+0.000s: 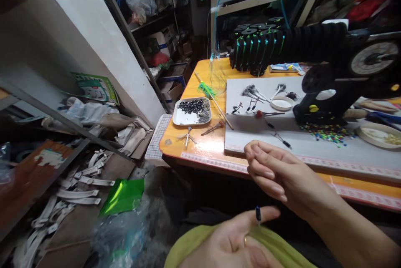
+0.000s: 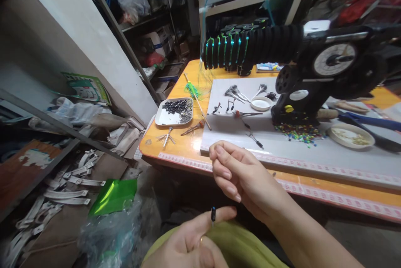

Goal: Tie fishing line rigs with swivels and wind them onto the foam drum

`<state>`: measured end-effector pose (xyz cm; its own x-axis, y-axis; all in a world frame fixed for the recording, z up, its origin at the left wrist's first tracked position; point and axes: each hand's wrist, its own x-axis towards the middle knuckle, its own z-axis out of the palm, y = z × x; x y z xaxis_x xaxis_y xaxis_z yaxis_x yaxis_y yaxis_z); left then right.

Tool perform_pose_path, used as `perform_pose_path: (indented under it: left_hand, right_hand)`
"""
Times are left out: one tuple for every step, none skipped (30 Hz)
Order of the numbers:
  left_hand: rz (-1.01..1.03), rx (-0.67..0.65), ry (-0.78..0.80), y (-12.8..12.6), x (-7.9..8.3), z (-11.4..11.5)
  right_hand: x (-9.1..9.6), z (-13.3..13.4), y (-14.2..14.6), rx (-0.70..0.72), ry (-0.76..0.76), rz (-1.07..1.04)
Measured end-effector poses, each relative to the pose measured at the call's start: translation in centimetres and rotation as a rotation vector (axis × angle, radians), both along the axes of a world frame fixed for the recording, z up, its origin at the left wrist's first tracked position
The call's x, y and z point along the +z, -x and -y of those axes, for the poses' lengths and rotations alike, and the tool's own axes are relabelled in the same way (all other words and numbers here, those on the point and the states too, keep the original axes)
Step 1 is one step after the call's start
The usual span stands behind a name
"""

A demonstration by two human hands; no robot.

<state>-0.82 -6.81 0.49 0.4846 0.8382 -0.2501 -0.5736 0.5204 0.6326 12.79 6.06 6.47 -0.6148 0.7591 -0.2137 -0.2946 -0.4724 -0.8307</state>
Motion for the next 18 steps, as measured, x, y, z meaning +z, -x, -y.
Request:
perform_pose_path:
  left_hand:
    - [-0.083,-0.032,0.014,0.2,0.3,-0.1]
    - [-0.151,-0.051,0.01,0.3,0.7,-0.3]
    - [-0.217,-0.049,-0.005,0.4,1.1,-0.7]
    - [-0.288,-0.021,-0.035,0.5,1.5,-1.2]
    - [-0.378,0.021,-0.083,0.5,1.8,-1.8]
    - [-0.494,0.065,-0.15,0.7,2.2,-2.4]
    - [-0.622,0.103,-0.233,0.8,2.6,-3.0]
    - [-0.734,0.129,-0.323,0.9,3.0,-3.6]
    - [-0.812,0.149,-0.414,1.1,3.3,-4.1]
    - [-0.856,0.17,-0.492,1.2,3.6,-4.6]
    - [-0.869,0.194,-0.535,1.3,3.7,-5.0]
    - [-0.86,0.222,-0.548,1.3,3.7,-5.4]
    - [-0.847,0.248,-0.55,1.2,3.6,-5.7]
    - [-0.844,0.27,-0.562,1.1,3.4,-5.9]
    - [-0.855,0.29,-0.591,0.9,3.1,-6.1]
    - [-0.875,0.302,-0.626,0.7,2.7,-6.1]
    - [-0.888,0.297,-0.646,0.4,2.2,-6.1]
    - [-0.886,0.27,-0.63,0.1,1.7,-6.0]
  right_hand:
    - [0.1,0.1,0.0,0.008,-0.007,0.002]
    - [0.3,0.2,0.1,0.014,-0.019,0.006]
    - [0.4,0.3,0.0,0.018,-0.034,0.011]
    - [0.5,0.4,0.0,0.019,-0.051,0.021]
    - [0.6,0.4,-0.1,0.02,-0.068,0.032]
    - [0.7,0.5,-0.1,0.021,-0.086,0.045]
    - [0.8,0.5,-0.1,0.021,-0.102,0.057]
    - [0.9,0.6,-0.2,0.023,-0.122,0.072]
    - [0.9,0.6,-0.2,0.025,-0.147,0.094]
    - [1.0,0.6,-0.1,0.028,-0.174,0.119]
    - [1.1,0.6,-0.1,0.032,-0.202,0.141]
    - [1.2,0.7,-0.1,0.035,-0.225,0.163]
    - [1.2,0.7,0.0,0.042,-0.243,0.178]
    - [1.2,0.7,0.0,0.052,-0.254,0.186]
    - [1.1,0.7,0.0,0.06,-0.258,0.185]
    - [1.0,0.7,0.1,0.061,-0.259,0.179]
    - [0.9,0.8,0.1,0.052,-0.251,0.169]
    - [0.7,0.8,0.2,0.036,-0.237,0.153]
